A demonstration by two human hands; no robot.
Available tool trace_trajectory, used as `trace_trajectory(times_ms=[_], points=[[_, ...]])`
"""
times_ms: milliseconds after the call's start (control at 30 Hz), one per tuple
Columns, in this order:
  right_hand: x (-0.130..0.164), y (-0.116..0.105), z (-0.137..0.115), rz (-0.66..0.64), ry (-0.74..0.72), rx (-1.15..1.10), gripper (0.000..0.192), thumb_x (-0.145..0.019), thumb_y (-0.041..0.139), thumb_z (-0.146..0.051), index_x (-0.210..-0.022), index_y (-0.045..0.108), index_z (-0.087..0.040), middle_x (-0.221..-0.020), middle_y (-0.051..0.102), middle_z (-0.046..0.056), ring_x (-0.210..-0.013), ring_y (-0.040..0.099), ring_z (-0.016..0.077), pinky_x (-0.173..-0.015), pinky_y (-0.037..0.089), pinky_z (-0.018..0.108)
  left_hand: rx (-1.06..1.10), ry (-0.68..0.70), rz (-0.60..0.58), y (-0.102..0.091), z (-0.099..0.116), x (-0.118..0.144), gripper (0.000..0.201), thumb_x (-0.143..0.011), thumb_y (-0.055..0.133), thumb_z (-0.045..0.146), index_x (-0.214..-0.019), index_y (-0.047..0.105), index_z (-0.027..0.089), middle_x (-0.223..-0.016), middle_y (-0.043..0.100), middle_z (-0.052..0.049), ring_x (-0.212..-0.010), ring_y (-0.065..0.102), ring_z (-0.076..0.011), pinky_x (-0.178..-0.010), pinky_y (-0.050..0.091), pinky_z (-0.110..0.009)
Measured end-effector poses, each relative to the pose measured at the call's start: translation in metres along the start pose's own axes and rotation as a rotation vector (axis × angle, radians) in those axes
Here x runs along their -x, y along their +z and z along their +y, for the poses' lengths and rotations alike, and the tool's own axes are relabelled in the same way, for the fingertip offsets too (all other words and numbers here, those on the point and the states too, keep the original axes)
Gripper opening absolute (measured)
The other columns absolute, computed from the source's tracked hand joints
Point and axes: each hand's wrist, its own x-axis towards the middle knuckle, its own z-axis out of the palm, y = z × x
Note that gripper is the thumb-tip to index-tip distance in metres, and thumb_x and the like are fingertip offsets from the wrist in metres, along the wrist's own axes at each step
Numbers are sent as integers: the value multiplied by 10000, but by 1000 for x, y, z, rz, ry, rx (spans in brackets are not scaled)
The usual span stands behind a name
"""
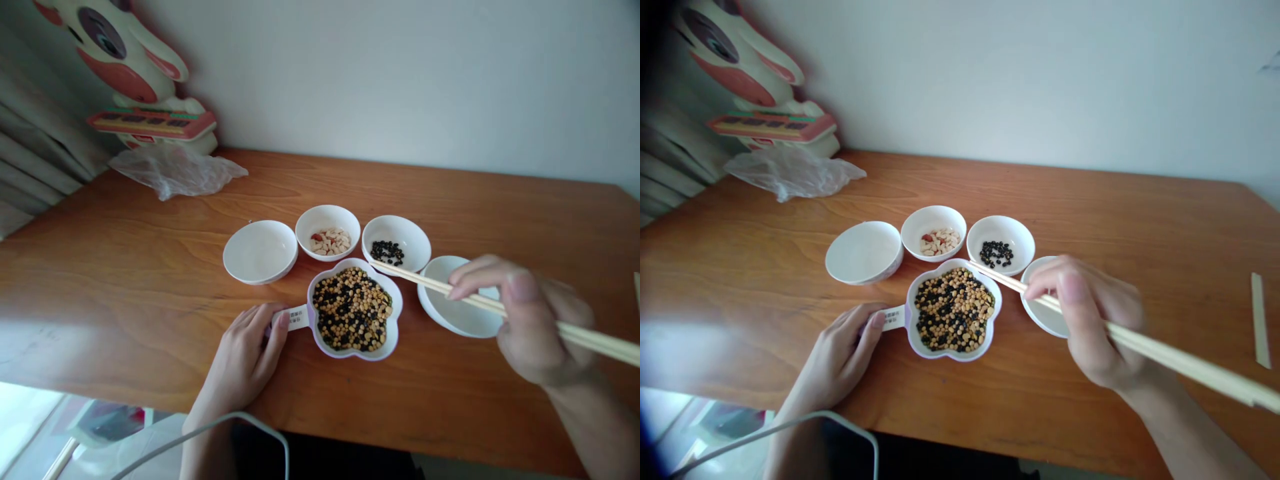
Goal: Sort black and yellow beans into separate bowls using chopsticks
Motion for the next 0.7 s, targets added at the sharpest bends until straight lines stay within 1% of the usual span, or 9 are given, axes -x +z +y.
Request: trace_trajectory(times_ms=[67, 100, 200, 300, 367, 433, 500, 600, 700], points=[[-30, -10, -8, -221, 185, 69, 436, -1074, 436, -524, -873, 734, -277, -887, 747, 36, -812, 674, 216, -740, 483, 367, -5, 11, -1, 0, -1, 0, 240, -1108, 431, 395, -1087, 618, 245, -973, 703, -36, -895, 661, -224, -842, 478, -337], [-44, -13, -12, -284, 262, 85, 492, -1065, 418, -584, -865, 742, -273, -830, 731, 30, -732, 642, 200, -691, 458, 359, -7, 15, 0, 0, -1, 0, 239, -1107, 432, 393, -1085, 617, 245, -968, 704, -38, -891, 661, -226, -839, 479, -338], [-71, -16, -18, -354, 349, 32, 638, -1047, 319, -686, -800, 716, -252, -728, 669, 35, -699, 609, 194, -700, 447, 351, -9, 33, 5, -1, -3, 1, 232, -1103, 437, 389, -1094, 616, 242, -978, 712, -48, -891, 663, -236, -830, 484, -341], [-77, -12, -25, -443, 395, -15, 726, -1048, 225, -708, -788, 717, -241, -599, 544, 14, -596, 538, 165, -620, 420, 331, -7, 49, -1, -2, -3, 1, 231, -1100, 440, 385, -1103, 621, 242, -1001, 715, -59, -904, 663, -243, -834, 486, -348], [-73, -8, -29, -470, 392, -40, 682, -1060, 271, -678, -821, 728, -232, -616, 567, 12, -611, 556, 158, -621, 431, 316, -6, 51, -6, -2, -3, 1, 231, -1100, 438, 384, -1106, 622, 243, -1008, 711, -59, -905, 659, -243, -839, 483, -353], [-69, -6, -32, -492, 354, -40, 564, -1070, 367, -621, -884, 725, -228, -705, 652, 15, -679, 607, 156, -663, 460, 300, -4, 51, -7, -2, -4, 2, 230, -1101, 434, 382, -1099, 620, 246, -1002, 706, -55, -898, 652, -243, -831, 479, -355], [-66, -6, -34, -542, 298, 34, 456, -1071, 445, -559, -911, 713, -227, -774, 702, 11, -712, 629, 152, -680, 465, 289, -2, 48, -13, -1, -4, 2, 230, -1103, 428, 377, -1093, 618, 248, -992, 702, -52, -894, 646, -243, -819, 475, -354], [-64, -10, -34, -620, 266, 175, 372, -1046, 533, -522, -901, 712, -231, -763, 710, -6, -657, 613, 140, -591, 419, 272, -2, 39, -25, -1, -5, 4, 239, -1109, 415, 378, -1082, 615, 250, -953, 689, -43, -871, 633, -240, -799, 464, -353], [-65, -16, -30, -631, 289, 133, 305, -982, 642, -524, -925, 737, -240, -780, 728, -9, -643, 615, 141, -543, 409, 258, -4, 43, -28, -1, -4, 3, 252, -1113, 407, 386, -1045, 604, 244, -905, 667, -35, -828, 613, -233, -775, 450, -355]])
